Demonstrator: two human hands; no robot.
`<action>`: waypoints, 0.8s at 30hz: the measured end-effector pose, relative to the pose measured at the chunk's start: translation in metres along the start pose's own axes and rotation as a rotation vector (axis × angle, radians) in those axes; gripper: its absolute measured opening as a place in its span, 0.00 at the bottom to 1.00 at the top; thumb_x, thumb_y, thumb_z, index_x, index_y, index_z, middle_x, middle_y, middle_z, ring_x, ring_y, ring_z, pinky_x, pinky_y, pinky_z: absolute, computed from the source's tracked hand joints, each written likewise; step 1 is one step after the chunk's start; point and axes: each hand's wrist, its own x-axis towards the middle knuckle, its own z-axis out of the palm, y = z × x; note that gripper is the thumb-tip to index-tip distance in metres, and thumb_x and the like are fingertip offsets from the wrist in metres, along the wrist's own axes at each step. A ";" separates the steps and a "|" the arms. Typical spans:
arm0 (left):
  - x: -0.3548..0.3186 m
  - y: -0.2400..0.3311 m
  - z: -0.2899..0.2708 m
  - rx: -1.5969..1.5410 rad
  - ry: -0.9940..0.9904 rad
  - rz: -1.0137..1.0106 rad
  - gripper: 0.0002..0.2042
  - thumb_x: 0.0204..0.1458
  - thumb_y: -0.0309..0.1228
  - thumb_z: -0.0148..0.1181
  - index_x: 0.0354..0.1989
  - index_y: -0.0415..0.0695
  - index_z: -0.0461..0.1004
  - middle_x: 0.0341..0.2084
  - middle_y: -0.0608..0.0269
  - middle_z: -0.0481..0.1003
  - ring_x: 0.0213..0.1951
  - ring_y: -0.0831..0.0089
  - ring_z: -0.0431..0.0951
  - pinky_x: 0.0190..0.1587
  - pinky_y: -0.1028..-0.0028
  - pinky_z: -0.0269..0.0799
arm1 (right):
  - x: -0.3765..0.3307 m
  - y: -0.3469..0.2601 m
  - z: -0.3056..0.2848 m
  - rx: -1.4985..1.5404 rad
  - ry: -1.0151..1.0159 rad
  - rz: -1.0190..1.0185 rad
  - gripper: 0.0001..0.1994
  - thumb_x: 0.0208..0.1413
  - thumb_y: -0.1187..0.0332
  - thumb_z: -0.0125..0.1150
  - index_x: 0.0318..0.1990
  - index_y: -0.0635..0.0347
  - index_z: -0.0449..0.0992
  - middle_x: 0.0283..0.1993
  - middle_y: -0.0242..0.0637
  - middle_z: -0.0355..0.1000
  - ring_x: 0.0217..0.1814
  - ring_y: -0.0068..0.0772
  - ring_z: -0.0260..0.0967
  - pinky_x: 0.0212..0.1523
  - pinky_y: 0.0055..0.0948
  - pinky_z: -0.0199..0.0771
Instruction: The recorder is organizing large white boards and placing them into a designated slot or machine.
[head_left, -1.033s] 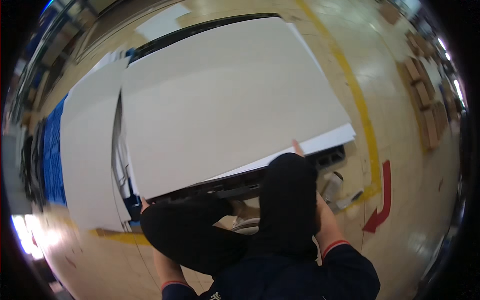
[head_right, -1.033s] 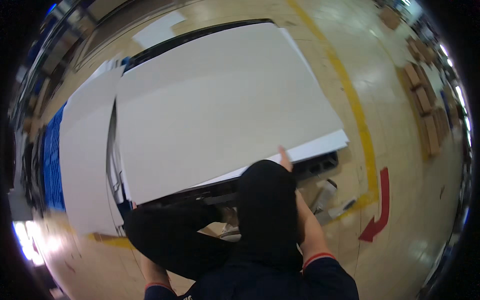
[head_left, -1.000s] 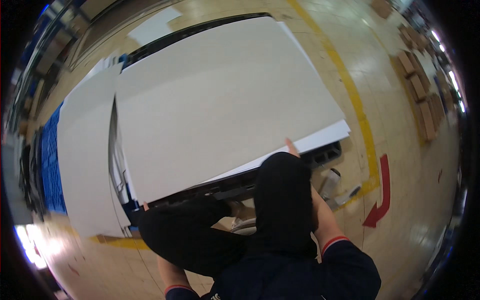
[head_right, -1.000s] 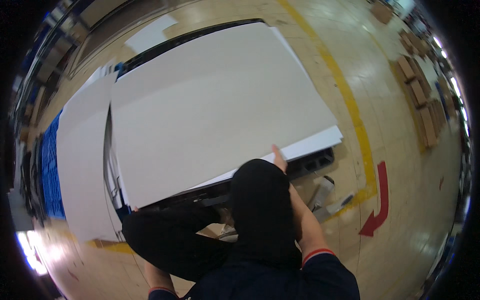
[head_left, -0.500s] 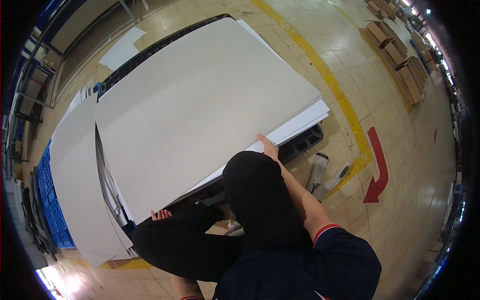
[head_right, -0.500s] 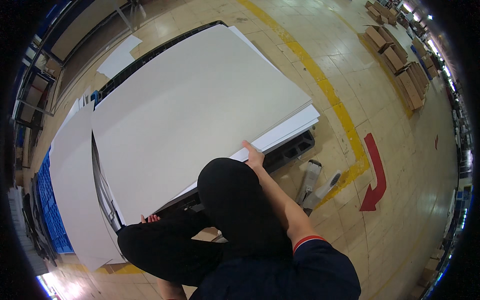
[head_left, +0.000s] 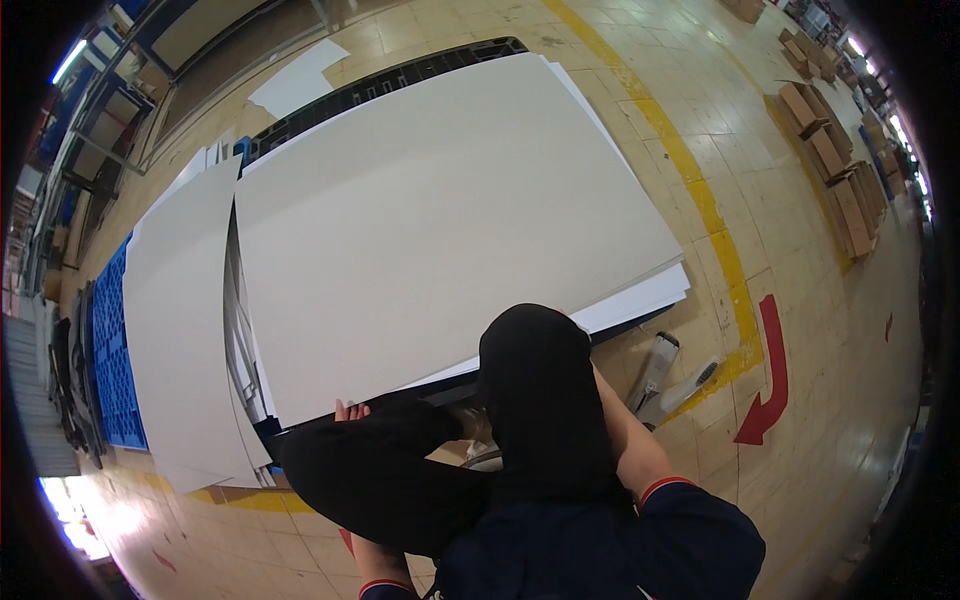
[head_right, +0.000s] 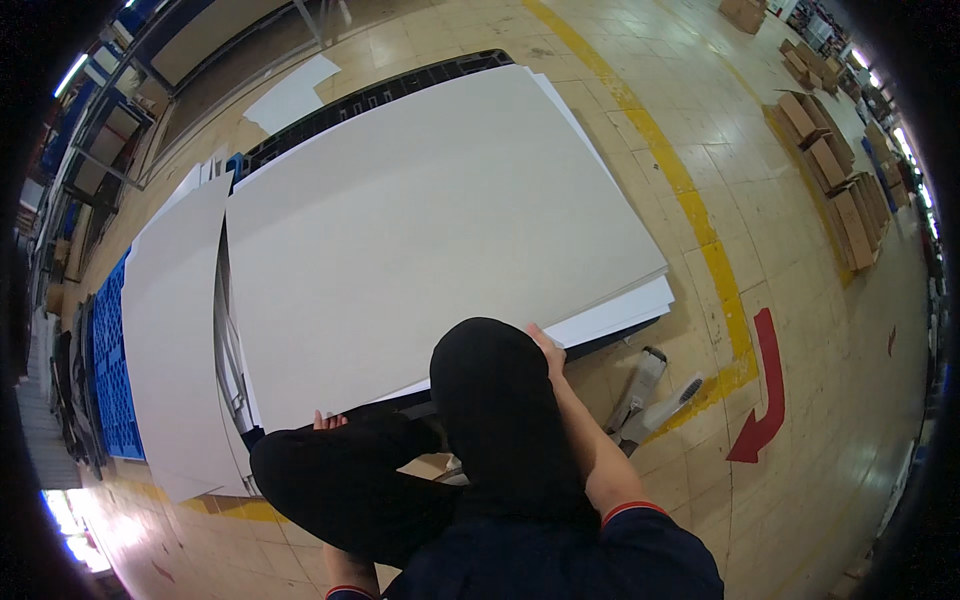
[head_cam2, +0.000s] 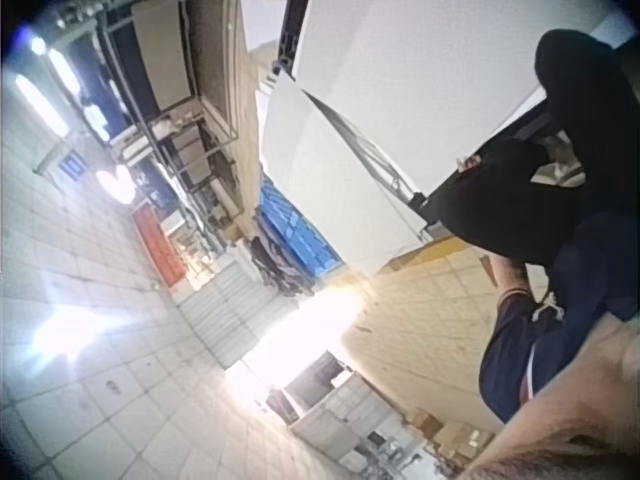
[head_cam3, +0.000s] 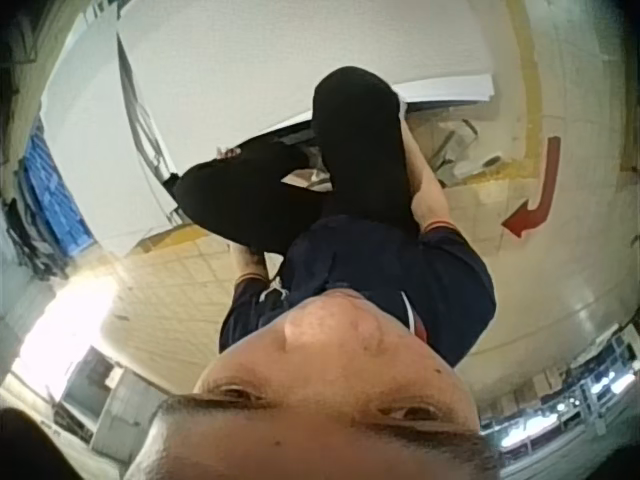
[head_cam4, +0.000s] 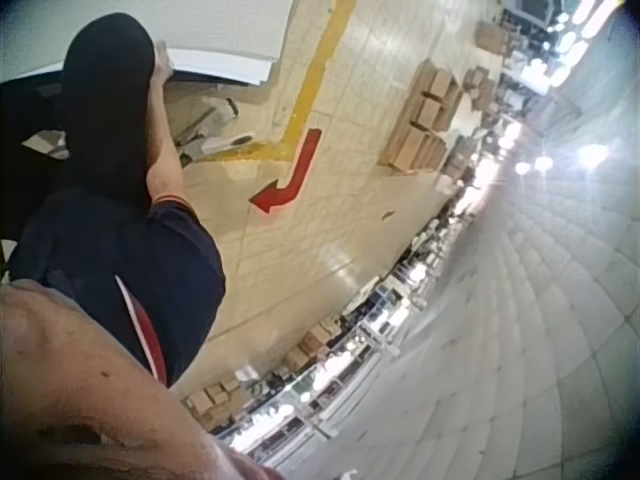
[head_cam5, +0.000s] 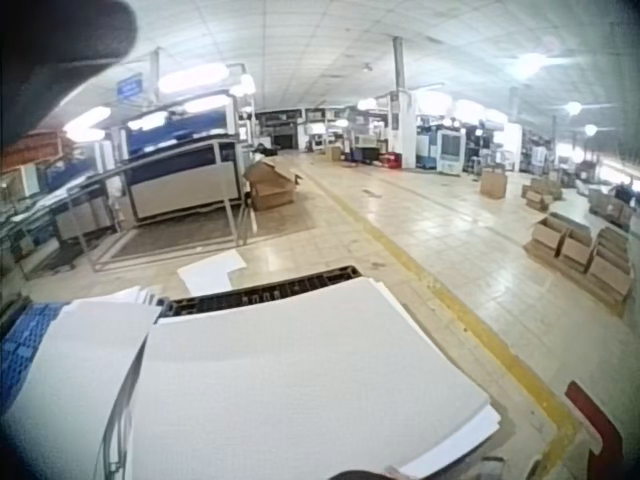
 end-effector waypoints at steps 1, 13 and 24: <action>0.001 0.000 -0.004 -0.007 0.006 0.009 0.26 0.49 0.47 0.55 0.51 0.43 0.60 0.46 0.60 0.63 0.44 0.66 0.67 0.46 0.68 0.69 | 0.002 0.004 0.002 -0.003 -0.012 0.005 0.20 0.43 0.62 0.65 0.39 0.69 0.74 0.38 0.36 0.71 0.37 0.24 0.65 0.39 0.23 0.66; 0.019 0.067 0.010 0.109 0.477 0.483 0.23 0.50 0.47 0.53 0.47 0.40 0.65 0.43 0.56 0.67 0.43 0.64 0.68 0.47 0.68 0.66 | -0.044 0.113 -0.218 -0.262 -0.571 0.245 0.19 0.44 0.61 0.65 0.41 0.65 0.74 0.38 0.37 0.71 0.39 0.26 0.67 0.38 0.24 0.68; 0.004 0.042 -0.106 0.691 0.627 0.738 0.23 0.50 0.47 0.53 0.45 0.39 0.67 0.42 0.54 0.68 0.42 0.63 0.69 0.47 0.67 0.66 | -0.073 -0.019 -0.137 -0.415 -0.552 0.251 0.18 0.45 0.61 0.64 0.41 0.63 0.75 0.35 0.37 0.72 0.37 0.28 0.68 0.37 0.25 0.69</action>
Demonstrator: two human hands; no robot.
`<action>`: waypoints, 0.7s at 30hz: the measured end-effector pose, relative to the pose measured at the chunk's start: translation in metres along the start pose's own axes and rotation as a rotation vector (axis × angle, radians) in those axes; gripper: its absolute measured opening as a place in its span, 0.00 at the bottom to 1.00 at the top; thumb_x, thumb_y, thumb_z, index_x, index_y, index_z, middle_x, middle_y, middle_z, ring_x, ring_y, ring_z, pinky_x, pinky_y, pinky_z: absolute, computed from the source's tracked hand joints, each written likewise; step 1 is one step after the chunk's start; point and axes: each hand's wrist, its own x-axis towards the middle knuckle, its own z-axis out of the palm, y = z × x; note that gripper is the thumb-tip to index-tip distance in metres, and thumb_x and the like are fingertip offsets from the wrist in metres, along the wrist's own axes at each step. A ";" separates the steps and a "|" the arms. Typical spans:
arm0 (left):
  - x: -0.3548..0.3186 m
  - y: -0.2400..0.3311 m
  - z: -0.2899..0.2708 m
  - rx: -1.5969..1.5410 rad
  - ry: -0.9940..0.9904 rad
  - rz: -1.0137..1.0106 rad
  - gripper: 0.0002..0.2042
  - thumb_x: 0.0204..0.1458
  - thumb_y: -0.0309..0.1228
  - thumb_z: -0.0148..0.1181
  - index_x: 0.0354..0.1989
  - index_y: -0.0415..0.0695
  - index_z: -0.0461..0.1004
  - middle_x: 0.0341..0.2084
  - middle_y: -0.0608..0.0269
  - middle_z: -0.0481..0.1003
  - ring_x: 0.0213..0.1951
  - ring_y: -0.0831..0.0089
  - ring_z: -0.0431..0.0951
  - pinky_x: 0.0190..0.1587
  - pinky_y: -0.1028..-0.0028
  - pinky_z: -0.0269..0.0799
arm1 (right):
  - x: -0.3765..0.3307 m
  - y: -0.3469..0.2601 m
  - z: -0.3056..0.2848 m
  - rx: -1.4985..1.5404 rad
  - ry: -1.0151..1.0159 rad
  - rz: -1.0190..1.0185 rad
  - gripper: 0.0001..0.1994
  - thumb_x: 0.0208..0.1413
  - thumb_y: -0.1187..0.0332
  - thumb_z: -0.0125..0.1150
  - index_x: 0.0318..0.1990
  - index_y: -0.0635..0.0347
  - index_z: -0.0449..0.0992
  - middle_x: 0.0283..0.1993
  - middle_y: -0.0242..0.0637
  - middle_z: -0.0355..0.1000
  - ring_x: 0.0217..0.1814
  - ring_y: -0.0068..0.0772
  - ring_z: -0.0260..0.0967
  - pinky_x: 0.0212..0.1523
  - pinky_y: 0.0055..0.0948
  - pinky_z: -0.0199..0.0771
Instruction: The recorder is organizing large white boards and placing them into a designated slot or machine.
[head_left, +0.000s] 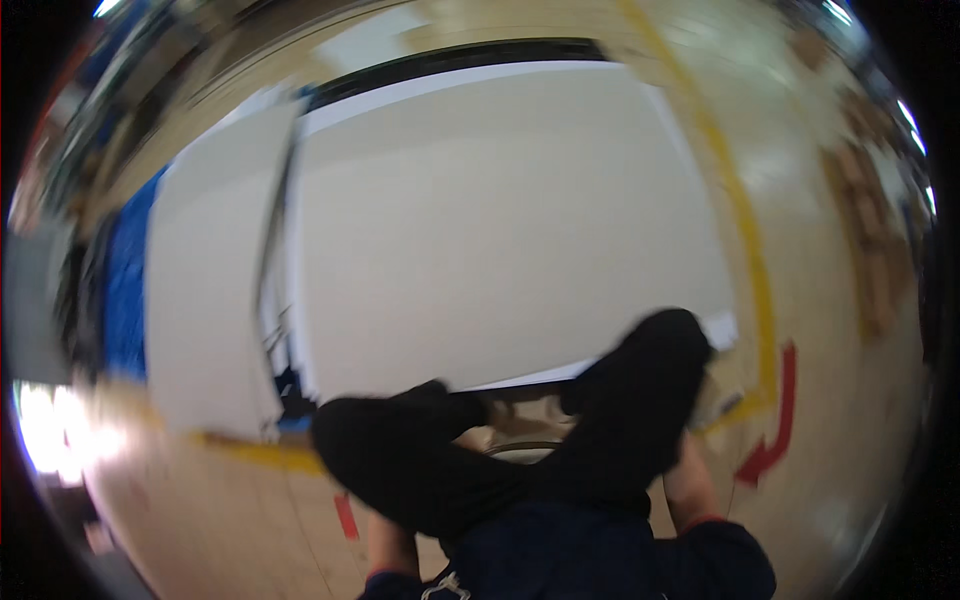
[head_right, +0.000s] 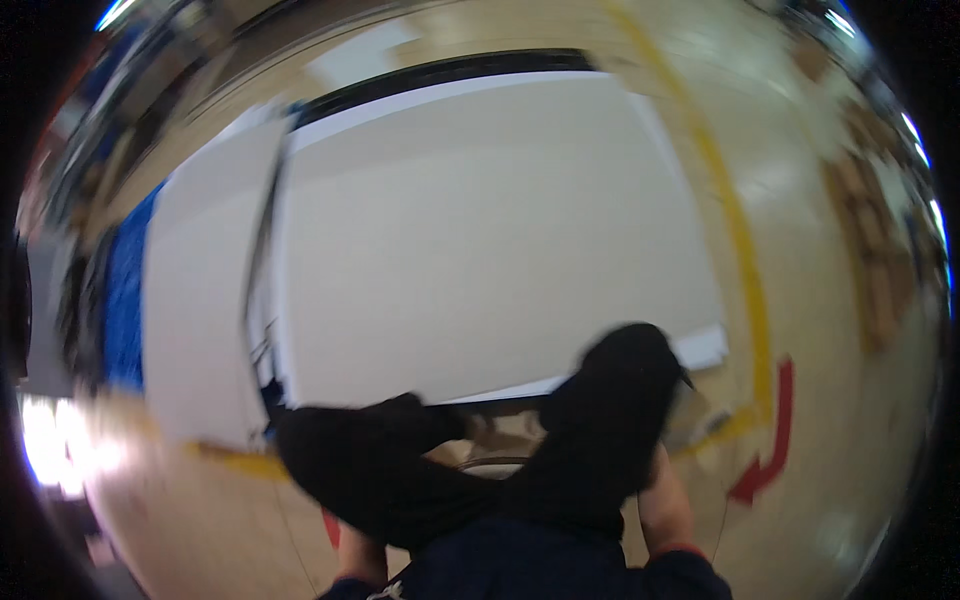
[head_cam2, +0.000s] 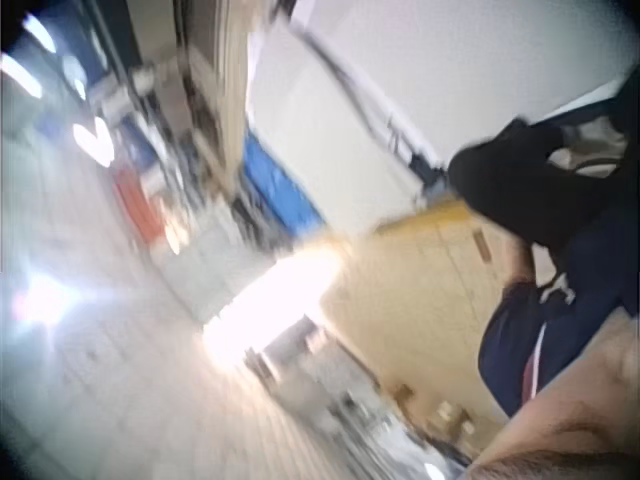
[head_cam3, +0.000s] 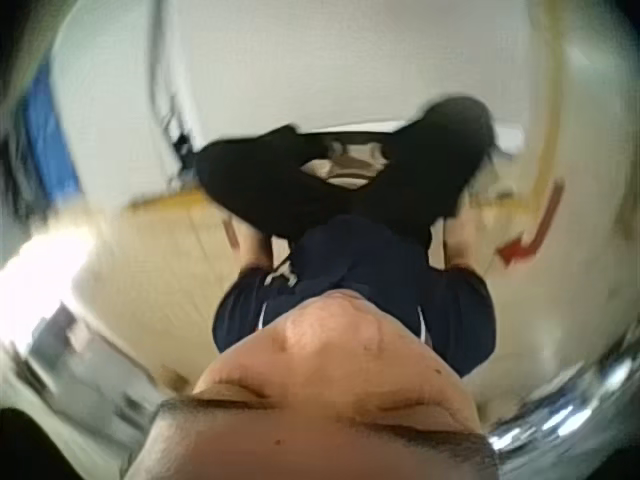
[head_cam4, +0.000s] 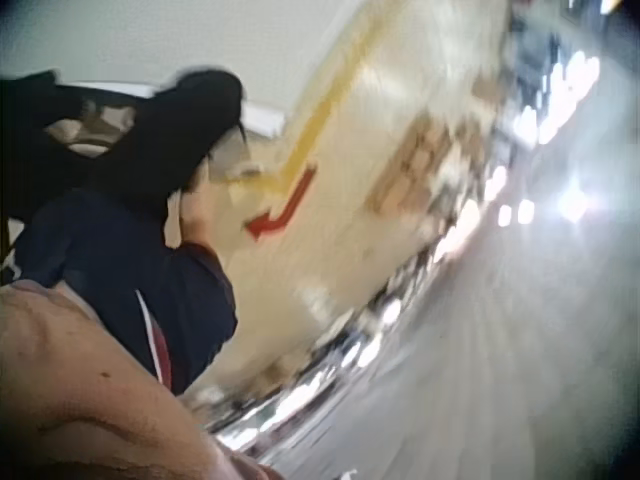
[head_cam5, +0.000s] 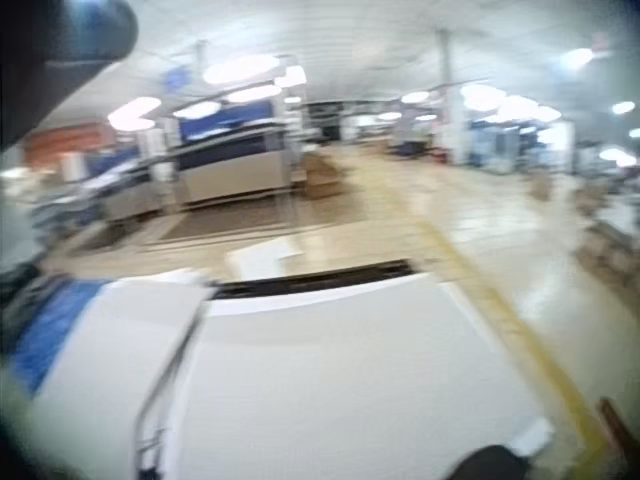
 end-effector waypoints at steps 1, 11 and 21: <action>0.024 0.009 -0.014 0.044 -0.049 0.062 0.23 0.50 0.46 0.53 0.45 0.39 0.67 0.42 0.54 0.68 0.42 0.63 0.69 0.47 0.67 0.65 | 0.002 -0.035 0.010 0.013 0.051 -0.006 0.17 0.45 0.61 0.63 0.41 0.63 0.75 0.34 0.37 0.72 0.37 0.29 0.69 0.37 0.25 0.69; 0.106 0.105 0.084 0.572 -0.194 0.908 0.25 0.50 0.46 0.51 0.46 0.34 0.67 0.40 0.42 0.70 0.42 0.56 0.70 0.47 0.65 0.64 | 0.078 -0.194 -0.144 -0.997 0.985 -0.371 0.22 0.49 0.52 0.53 0.37 0.66 0.73 0.37 0.48 0.71 0.41 0.42 0.69 0.43 0.38 0.67; 0.067 0.145 0.144 0.812 -0.137 0.389 0.35 0.38 0.55 0.57 0.45 0.34 0.67 0.41 0.39 0.67 0.48 0.43 0.64 0.51 0.53 0.59 | 0.097 -0.157 -0.253 -1.001 0.983 -0.030 0.29 0.56 0.48 0.39 0.51 0.67 0.65 0.52 0.56 0.63 0.56 0.48 0.60 0.55 0.38 0.55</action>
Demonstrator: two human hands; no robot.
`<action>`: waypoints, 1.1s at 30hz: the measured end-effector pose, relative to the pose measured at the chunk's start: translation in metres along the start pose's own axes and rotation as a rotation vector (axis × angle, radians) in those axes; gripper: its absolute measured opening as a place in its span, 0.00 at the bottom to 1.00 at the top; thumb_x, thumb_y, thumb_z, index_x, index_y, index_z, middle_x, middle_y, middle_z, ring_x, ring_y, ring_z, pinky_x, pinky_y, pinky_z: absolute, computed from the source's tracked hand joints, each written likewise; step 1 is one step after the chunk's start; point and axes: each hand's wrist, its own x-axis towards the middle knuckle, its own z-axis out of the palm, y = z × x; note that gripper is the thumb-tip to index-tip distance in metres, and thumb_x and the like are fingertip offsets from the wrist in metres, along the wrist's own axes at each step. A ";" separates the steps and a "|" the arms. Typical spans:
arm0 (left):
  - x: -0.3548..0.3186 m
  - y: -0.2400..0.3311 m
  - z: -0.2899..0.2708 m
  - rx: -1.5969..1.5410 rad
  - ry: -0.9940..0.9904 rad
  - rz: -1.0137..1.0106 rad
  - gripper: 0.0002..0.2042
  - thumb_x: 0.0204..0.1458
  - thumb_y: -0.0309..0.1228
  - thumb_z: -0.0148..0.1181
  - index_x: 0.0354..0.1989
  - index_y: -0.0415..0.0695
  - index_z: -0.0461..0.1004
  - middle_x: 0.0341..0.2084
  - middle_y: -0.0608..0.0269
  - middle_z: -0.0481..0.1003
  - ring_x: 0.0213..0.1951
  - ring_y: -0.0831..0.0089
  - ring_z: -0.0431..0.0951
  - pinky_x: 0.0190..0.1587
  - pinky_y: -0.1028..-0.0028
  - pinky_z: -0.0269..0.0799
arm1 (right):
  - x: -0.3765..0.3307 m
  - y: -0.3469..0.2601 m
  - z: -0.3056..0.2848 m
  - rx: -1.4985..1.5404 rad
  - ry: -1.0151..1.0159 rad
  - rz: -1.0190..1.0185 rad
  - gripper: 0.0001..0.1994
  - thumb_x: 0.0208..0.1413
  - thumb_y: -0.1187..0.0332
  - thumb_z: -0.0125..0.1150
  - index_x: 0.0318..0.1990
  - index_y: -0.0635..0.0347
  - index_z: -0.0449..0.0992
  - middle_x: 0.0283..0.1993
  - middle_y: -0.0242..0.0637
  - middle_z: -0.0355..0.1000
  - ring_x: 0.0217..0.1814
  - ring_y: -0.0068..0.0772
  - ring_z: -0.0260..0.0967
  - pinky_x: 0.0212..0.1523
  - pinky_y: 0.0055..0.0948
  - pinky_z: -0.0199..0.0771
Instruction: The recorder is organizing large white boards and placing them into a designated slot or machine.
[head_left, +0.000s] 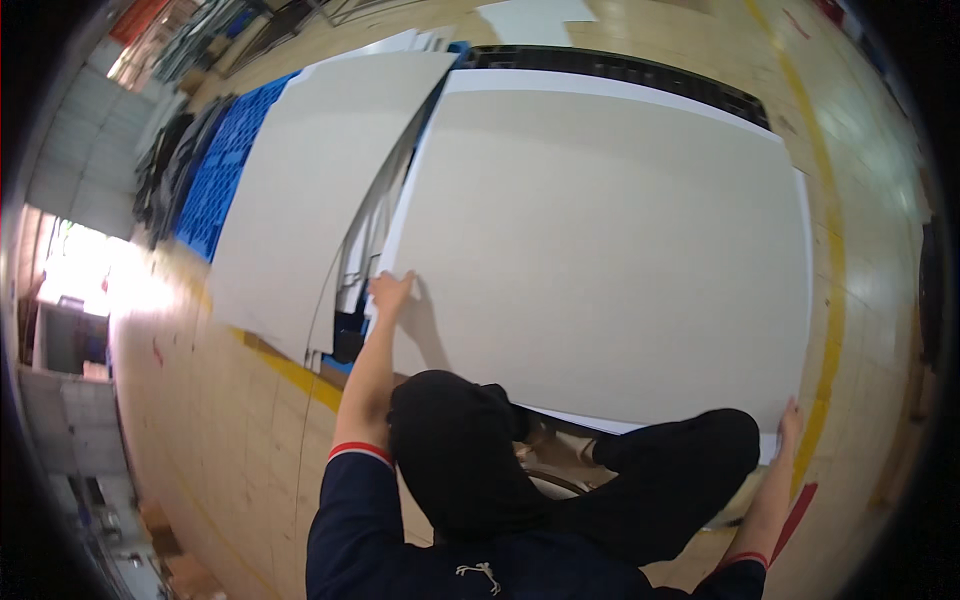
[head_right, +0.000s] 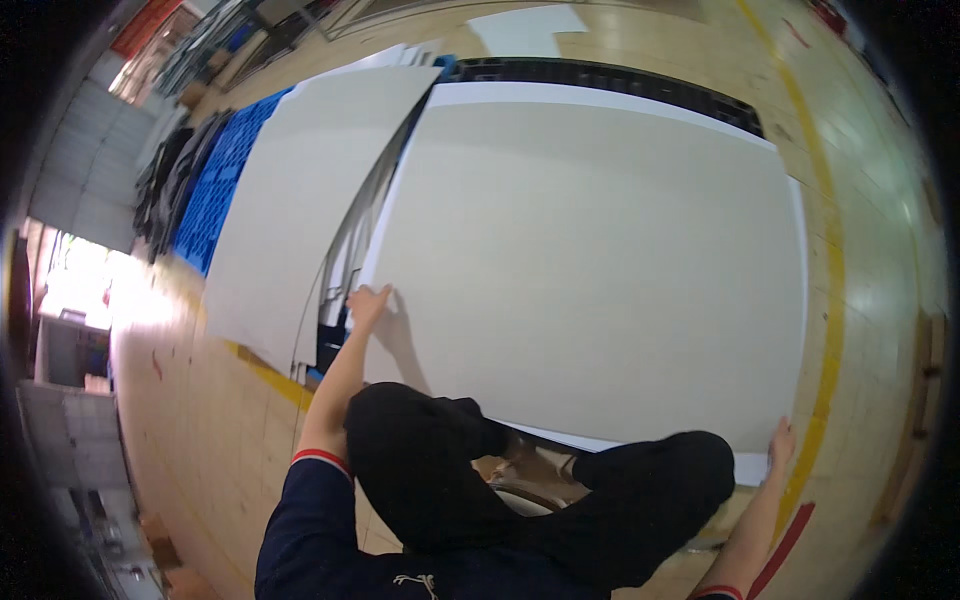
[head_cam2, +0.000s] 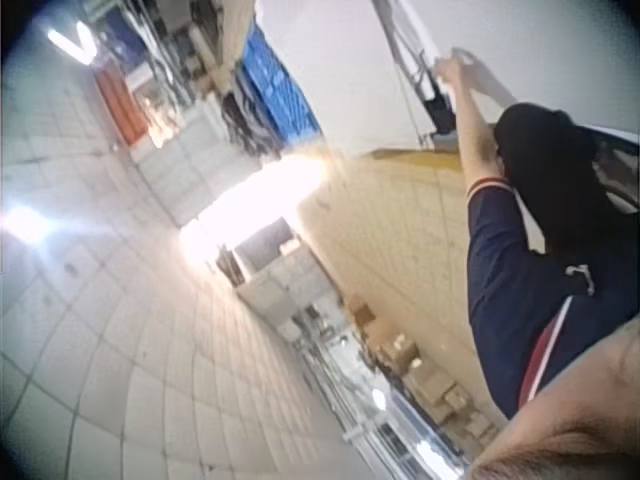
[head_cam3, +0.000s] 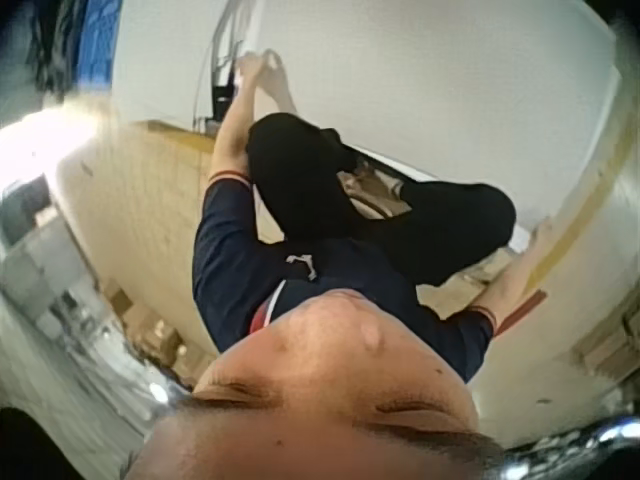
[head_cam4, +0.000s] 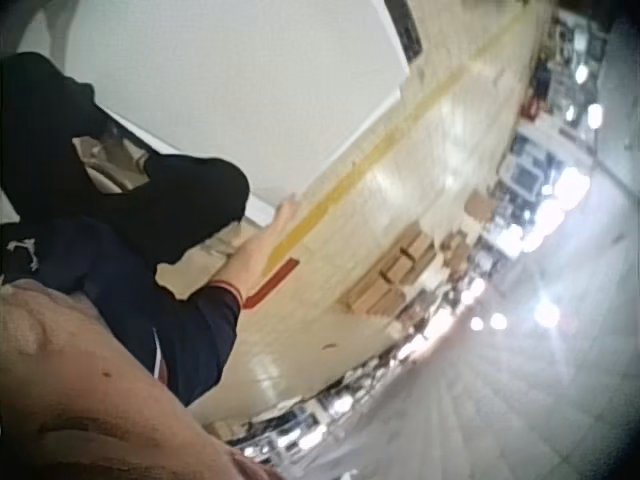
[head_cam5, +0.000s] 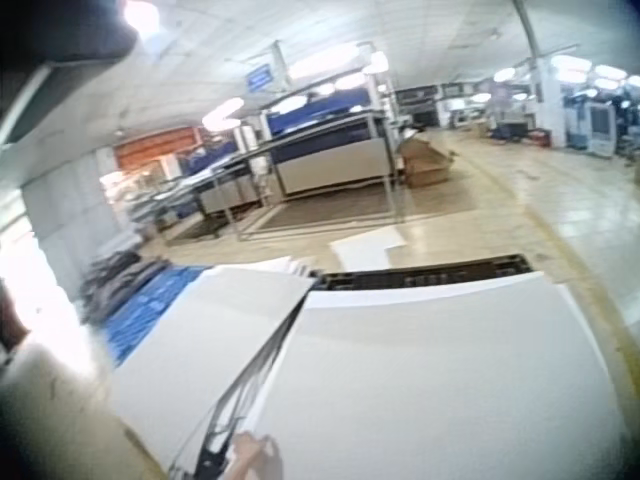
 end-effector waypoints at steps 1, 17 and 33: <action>0.005 -0.014 -0.018 0.009 0.026 -0.036 0.35 0.38 0.55 0.57 0.45 0.34 0.67 0.41 0.39 0.67 0.48 0.43 0.64 0.51 0.53 0.59 | 0.000 -0.014 0.011 0.006 -0.026 -0.037 0.29 0.56 0.48 0.39 0.51 0.67 0.65 0.52 0.56 0.63 0.56 0.48 0.60 0.55 0.38 0.55; 0.002 0.018 -0.014 -0.297 -0.074 0.146 0.30 0.36 0.53 0.60 0.42 0.40 0.69 0.39 0.42 0.70 0.44 0.52 0.69 0.47 0.62 0.64 | -0.007 0.064 -0.013 0.063 0.059 0.055 0.28 0.52 0.48 0.48 0.40 0.73 0.72 0.41 0.55 0.70 0.46 0.43 0.68 0.48 0.36 0.63; 0.067 -0.028 0.014 0.132 0.143 0.264 0.38 0.40 0.58 0.52 0.46 0.30 0.66 0.46 0.37 0.66 0.52 0.48 0.63 0.54 0.57 0.55 | -0.001 0.023 0.000 0.453 -0.037 -0.035 0.26 0.53 0.51 0.47 0.46 0.70 0.70 0.43 0.44 0.71 0.46 0.33 0.66 0.48 0.29 0.63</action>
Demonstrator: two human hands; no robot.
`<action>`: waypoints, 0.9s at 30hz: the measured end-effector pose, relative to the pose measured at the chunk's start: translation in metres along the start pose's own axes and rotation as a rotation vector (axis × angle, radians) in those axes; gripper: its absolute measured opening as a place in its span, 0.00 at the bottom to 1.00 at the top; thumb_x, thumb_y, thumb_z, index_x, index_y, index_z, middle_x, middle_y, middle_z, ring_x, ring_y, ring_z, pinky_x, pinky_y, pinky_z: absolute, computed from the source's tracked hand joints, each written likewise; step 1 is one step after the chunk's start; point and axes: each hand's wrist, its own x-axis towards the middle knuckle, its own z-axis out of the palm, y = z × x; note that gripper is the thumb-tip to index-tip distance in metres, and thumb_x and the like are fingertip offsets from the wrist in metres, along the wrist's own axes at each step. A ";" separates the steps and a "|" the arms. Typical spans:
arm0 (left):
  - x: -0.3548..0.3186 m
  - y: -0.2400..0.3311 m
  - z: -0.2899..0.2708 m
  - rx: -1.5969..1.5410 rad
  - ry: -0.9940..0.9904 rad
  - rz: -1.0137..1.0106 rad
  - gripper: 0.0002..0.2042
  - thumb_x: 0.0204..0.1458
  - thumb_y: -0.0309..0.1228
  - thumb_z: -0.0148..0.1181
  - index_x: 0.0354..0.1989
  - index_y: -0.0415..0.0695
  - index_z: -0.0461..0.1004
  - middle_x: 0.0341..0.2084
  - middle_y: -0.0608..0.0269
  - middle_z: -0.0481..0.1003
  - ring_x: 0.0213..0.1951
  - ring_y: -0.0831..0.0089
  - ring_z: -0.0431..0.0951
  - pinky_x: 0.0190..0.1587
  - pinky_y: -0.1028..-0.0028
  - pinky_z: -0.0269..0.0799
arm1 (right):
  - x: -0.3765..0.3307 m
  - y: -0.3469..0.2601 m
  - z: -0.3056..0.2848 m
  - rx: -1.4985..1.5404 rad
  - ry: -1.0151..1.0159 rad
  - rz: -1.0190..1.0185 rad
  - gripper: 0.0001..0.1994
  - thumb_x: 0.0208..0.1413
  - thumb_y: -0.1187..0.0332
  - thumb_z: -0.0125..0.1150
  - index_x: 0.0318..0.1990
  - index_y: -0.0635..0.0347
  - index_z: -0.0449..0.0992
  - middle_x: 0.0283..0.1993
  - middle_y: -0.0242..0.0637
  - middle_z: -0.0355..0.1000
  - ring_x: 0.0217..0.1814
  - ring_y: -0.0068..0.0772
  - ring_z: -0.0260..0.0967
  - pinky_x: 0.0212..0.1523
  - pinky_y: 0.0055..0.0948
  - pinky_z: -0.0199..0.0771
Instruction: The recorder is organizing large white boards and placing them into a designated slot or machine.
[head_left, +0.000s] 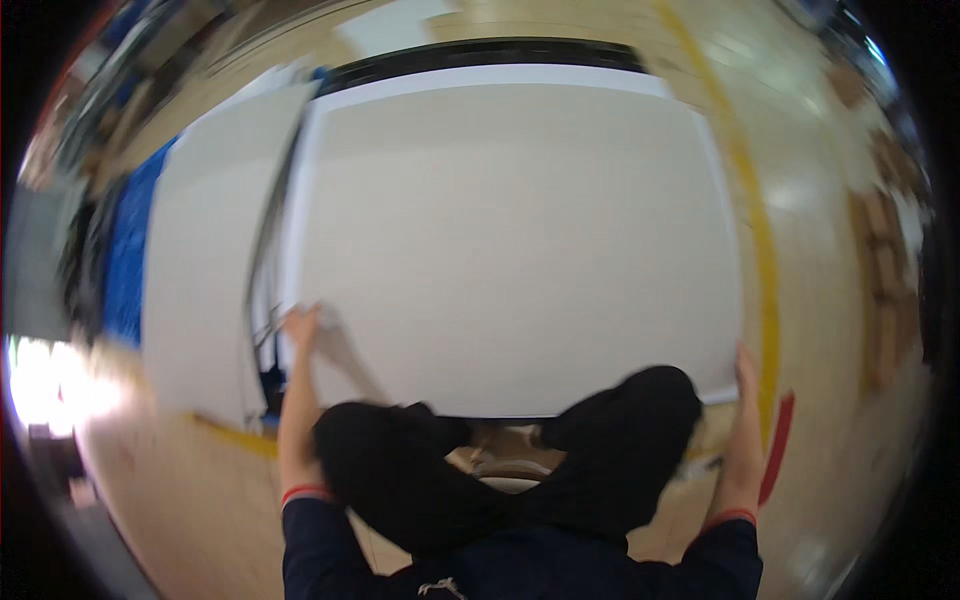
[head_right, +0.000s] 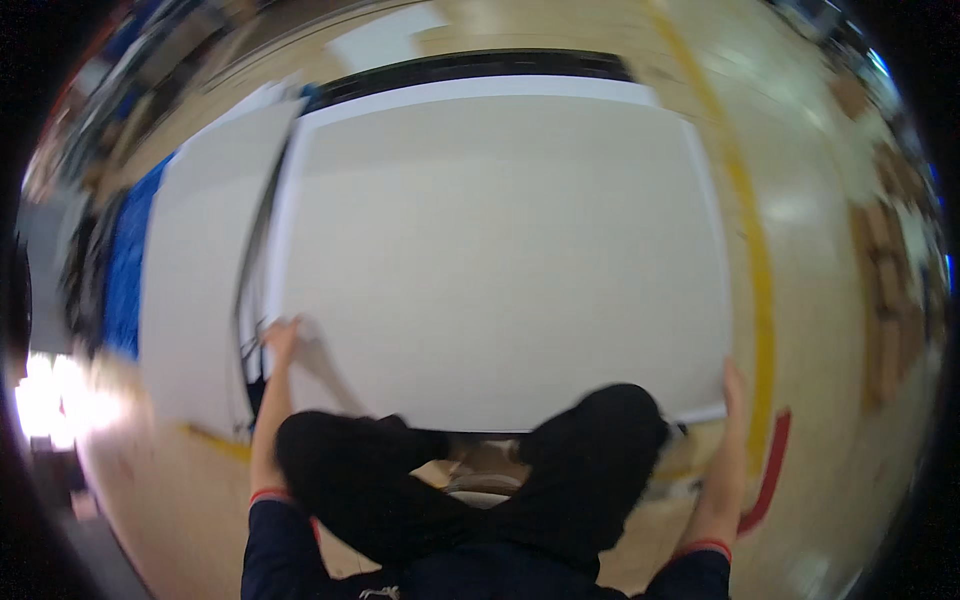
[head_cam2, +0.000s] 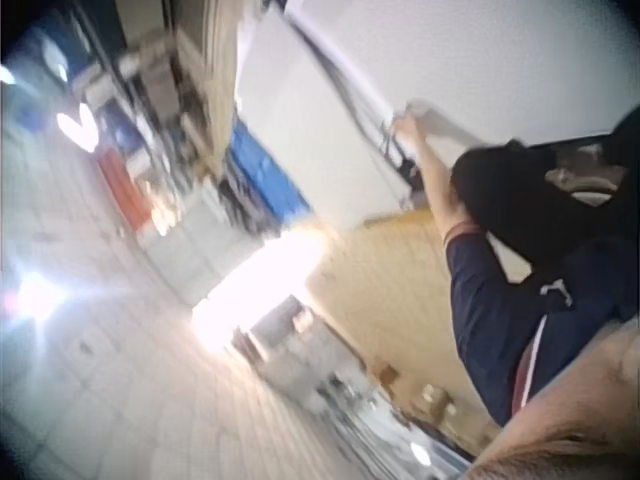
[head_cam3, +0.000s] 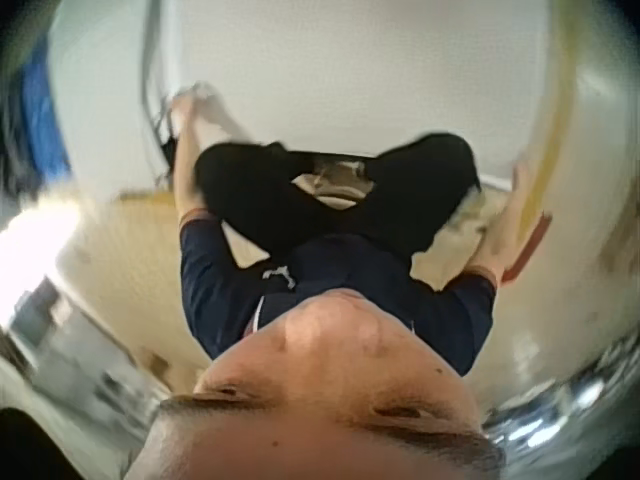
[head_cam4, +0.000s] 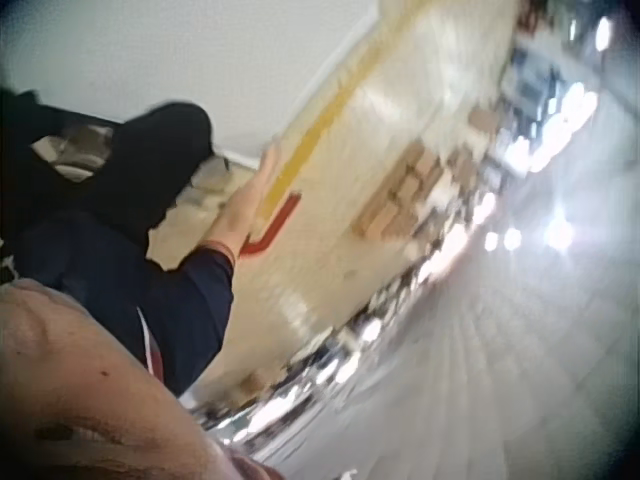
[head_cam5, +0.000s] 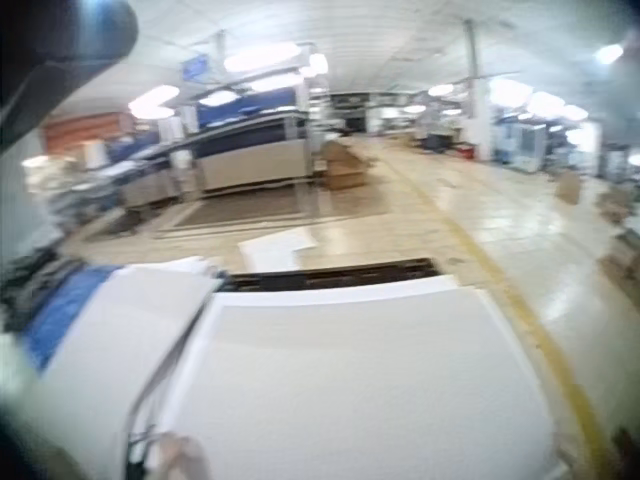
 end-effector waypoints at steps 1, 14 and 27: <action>-0.026 0.048 0.004 -0.079 -0.172 -0.075 0.37 0.40 0.57 0.52 0.45 0.30 0.66 0.45 0.37 0.67 0.52 0.48 0.63 0.54 0.56 0.57 | -0.007 0.000 -0.018 -0.229 -0.126 0.122 0.29 0.52 0.48 0.47 0.47 0.71 0.69 0.46 0.48 0.69 0.50 0.38 0.65 0.52 0.31 0.61; -0.001 -0.047 -0.079 -0.765 -0.444 -0.451 0.23 0.40 0.49 0.55 0.32 0.38 0.73 0.14 0.61 0.70 0.25 0.65 0.72 0.35 0.64 0.68 | 0.002 -0.011 0.025 -0.005 -0.336 0.198 0.23 0.48 0.45 0.52 0.38 0.58 0.72 0.25 0.31 0.65 0.26 0.24 0.58 0.27 0.26 0.58; -0.013 -0.026 -0.085 -0.783 -0.560 -0.401 0.17 0.44 0.44 0.54 0.29 0.40 0.71 0.23 0.67 0.69 0.25 0.78 0.68 0.28 0.77 0.65 | -0.017 -0.079 0.038 -0.150 -0.260 0.084 0.23 0.48 0.45 0.52 0.37 0.56 0.71 0.24 0.30 0.64 0.25 0.24 0.58 0.26 0.26 0.57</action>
